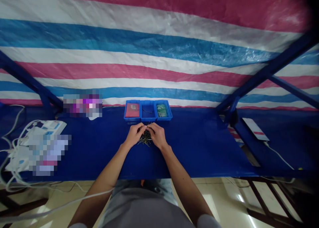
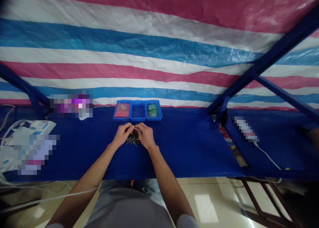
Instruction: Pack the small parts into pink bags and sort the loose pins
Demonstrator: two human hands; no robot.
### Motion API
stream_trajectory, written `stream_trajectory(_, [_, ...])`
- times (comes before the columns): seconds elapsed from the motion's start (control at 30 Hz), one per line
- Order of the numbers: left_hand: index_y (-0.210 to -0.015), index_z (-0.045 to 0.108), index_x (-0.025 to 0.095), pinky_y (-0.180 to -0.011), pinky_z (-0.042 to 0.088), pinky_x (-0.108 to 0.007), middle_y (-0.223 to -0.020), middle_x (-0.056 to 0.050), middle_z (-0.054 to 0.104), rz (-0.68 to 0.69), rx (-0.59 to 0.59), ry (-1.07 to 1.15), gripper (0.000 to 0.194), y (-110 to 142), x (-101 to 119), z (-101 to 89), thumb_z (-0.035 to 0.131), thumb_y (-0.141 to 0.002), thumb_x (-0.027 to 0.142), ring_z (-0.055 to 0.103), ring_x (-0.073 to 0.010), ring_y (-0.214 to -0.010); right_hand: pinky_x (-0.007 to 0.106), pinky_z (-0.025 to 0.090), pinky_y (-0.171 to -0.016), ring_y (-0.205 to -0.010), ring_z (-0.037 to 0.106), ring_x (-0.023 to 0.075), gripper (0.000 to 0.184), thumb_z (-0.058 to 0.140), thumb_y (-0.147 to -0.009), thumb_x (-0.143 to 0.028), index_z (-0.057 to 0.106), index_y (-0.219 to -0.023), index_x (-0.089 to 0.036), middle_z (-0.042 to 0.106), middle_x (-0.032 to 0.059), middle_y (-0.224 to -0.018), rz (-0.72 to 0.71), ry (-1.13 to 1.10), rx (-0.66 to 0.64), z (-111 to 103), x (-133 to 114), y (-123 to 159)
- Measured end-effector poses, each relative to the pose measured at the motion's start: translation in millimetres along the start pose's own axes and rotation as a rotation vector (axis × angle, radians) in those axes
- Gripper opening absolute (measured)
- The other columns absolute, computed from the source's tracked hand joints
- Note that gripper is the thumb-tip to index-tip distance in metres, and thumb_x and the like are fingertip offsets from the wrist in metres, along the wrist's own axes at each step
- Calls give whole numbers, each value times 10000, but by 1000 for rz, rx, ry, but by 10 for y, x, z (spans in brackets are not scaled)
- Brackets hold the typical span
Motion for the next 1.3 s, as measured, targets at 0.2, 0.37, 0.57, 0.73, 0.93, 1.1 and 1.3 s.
stream_trajectory(0.2, [-675,543,165,-646,363,-246,-618,29,542,39,-4,-4,409,1,19,-2,464,-999,402,505,-116,-601,267,471,-752,-798,634,168,261,462,-1027,-301,709,-987,-227,672,55,-908,-28,79,-32,-2,-22,1])
stream_trajectory(0.37, [-716,579,164,-685,395,-245,-663,17,583,67,-3,28,366,-1,30,0,467,-1000,365,554,-126,-651,252,411,-688,-724,573,153,311,379,-1052,-311,633,-897,-222,619,32,-840,-2,159,-131,10,-73,-2])
stream_trajectory(0.57, [-752,619,163,-698,407,-244,-696,6,610,106,-2,-4,317,-9,28,25,486,-992,322,565,-129,-675,247,330,-595,-569,493,132,353,363,-1051,-367,537,-786,-210,531,-22,-643,107,161,-125,16,-14,9])
stream_trajectory(0.73, [-791,644,168,-722,419,-242,-727,-2,637,123,5,-21,277,-10,12,45,501,-987,301,586,-132,-699,256,309,-586,-540,509,129,465,333,-1058,-407,567,-713,-201,511,-18,-592,158,165,-101,38,31,7])
stream_trajectory(0.93, [-744,614,166,-677,402,-240,-675,5,611,102,13,-35,322,6,37,23,486,-991,330,562,-128,-648,257,338,-584,-559,538,134,499,375,-1043,-457,614,-690,-198,571,-9,-600,160,104,-78,7,16,-1])
stream_trajectory(1.1, [-707,564,165,-627,362,-238,-592,32,520,55,47,-27,366,13,-2,-14,465,-999,363,499,-113,-579,258,447,-691,-701,614,153,253,512,-999,-404,652,-1106,-223,707,19,-891,102,-14,-44,-20,-22,-7])
stream_trajectory(1.3, [-758,596,170,-645,378,-239,-591,36,520,37,26,-8,354,6,-22,3,452,-1002,382,513,-120,-586,275,459,-770,-836,642,177,253,444,-1026,-307,682,-1012,-223,694,53,-928,10,29,-29,-10,-28,-10])
Point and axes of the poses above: each hand's wrist, its own y-axis away from the middle knuckle, its own z-axis out of the palm, x = y × z, the point moved 4 cm from there along -y, towards the middle knuckle
